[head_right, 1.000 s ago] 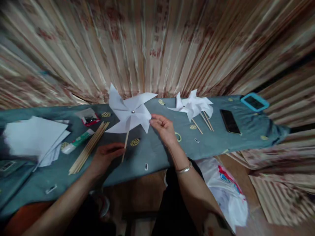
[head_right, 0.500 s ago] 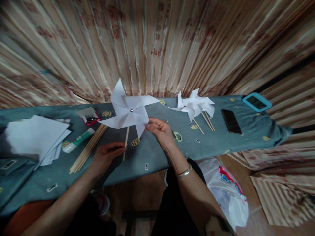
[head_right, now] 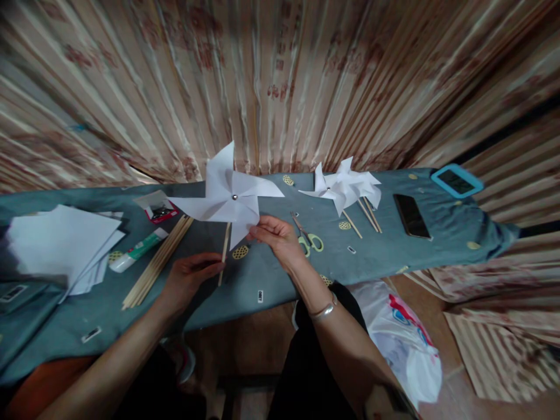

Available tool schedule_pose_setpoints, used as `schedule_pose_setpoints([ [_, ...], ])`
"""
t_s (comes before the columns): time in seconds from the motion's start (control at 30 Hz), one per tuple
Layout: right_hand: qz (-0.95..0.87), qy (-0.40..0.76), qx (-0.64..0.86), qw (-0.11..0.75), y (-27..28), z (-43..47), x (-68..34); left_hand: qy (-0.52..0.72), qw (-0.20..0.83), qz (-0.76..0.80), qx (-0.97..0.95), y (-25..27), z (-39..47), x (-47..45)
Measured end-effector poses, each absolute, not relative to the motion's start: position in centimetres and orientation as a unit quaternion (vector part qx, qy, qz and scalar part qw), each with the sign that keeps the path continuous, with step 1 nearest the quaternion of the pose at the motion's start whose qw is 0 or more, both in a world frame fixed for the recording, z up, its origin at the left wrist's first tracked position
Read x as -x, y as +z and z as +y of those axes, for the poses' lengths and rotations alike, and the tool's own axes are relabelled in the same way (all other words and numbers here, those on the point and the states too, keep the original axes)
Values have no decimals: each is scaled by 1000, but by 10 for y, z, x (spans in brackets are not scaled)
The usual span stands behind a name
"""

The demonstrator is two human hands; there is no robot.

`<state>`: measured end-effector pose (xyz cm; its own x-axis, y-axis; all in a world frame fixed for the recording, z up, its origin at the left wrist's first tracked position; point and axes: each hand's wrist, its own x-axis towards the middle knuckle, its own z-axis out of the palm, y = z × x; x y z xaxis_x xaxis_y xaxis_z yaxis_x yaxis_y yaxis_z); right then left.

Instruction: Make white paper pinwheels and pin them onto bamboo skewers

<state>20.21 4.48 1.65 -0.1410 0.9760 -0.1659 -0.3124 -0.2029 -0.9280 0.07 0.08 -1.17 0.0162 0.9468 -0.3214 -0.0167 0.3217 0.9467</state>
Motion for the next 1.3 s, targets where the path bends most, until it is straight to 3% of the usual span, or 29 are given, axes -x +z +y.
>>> schedule_pose_setpoints([
  [0.93,-369,715,402,438,15,39,-192,406,588,561,-417,-9,0,-1],
  [1.3,-469,641,438,420,15,38,-195,415,592,561,-403,-8,1,1],
])
